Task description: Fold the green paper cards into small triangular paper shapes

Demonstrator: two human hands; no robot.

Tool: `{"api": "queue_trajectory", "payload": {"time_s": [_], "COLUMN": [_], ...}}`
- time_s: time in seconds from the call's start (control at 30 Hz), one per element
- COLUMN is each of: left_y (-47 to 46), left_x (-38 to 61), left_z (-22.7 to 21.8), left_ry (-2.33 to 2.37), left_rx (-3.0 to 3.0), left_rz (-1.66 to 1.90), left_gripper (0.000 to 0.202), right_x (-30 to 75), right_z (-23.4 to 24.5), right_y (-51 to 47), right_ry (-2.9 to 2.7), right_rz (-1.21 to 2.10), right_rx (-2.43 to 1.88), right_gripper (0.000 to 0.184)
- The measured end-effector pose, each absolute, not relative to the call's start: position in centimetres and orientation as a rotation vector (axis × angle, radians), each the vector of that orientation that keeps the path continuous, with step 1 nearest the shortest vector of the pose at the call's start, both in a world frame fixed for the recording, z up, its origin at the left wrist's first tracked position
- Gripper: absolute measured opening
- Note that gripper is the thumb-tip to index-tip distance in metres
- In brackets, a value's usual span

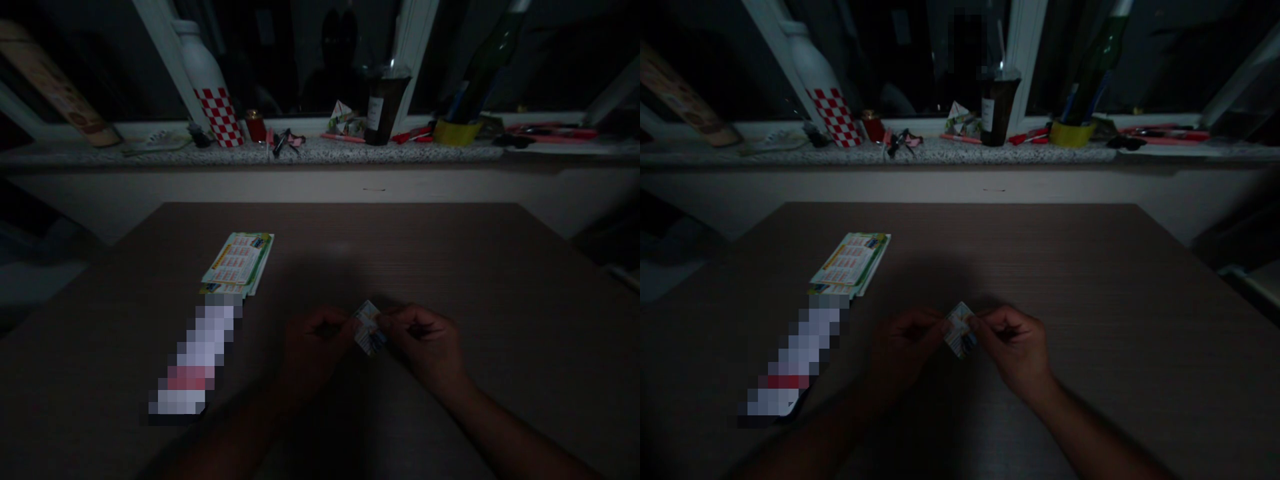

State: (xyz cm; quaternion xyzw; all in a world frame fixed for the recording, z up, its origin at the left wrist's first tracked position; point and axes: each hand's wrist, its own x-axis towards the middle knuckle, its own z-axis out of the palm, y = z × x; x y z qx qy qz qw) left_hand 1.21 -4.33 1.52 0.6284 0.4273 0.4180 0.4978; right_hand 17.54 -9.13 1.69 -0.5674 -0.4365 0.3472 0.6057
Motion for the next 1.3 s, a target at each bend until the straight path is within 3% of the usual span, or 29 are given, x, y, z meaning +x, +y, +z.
{"api": "queue_trajectory", "payload": {"time_s": [0.2, 0.43, 0.57, 0.7, 0.87, 1.07, 1.2, 1.3], "left_y": [-4.6, -4.8, -4.8, -4.9, -5.0, -4.6, -4.2, -4.0], "left_x": [1.5, 1.5, 1.4, 1.4, 1.3, 1.1, 1.0, 0.9], "left_z": [1.9, 2.2, 2.2, 2.4, 2.5, 2.7, 2.6, 2.5], "left_ry": [1.062, 1.041, 1.035, 1.058, 1.047, 1.028, 0.991, 0.994], "left_rx": [1.429, 1.350, 1.388, 1.434, 1.418, 1.347, 1.297, 1.288], "left_rz": [1.018, 1.062, 1.078, 1.075, 1.056, 1.056, 1.051, 1.050], "left_gripper": [0.016, 0.033, 0.035, 0.036, 0.039, 0.042, 0.042, 0.042], "right_x": [17.4, 17.5, 17.6, 17.5, 17.5, 18.1, 18.2, 18.2], "right_z": [1.6, 1.6, 1.4, 1.3, 1.4, 1.6, 1.8, 2.0], "right_y": [-9.3, -9.0, -9.0, -9.0, -9.0, -9.1, -9.1, -9.1], "right_ry": [-0.975, -0.950, -0.904, -0.892, -0.891, -0.886, -0.916, -0.904], "right_rz": [0.797, 0.804, 0.960, 1.117, 1.118, 1.264, 1.254, 1.238], "right_rx": [-1.333, -1.309, -1.266, -1.215, -1.193, -1.177, -1.186, -1.177], "right_gripper": [0.024, 0.034, 0.029, 0.043, 0.031, 0.040, 0.032, 0.035]}}
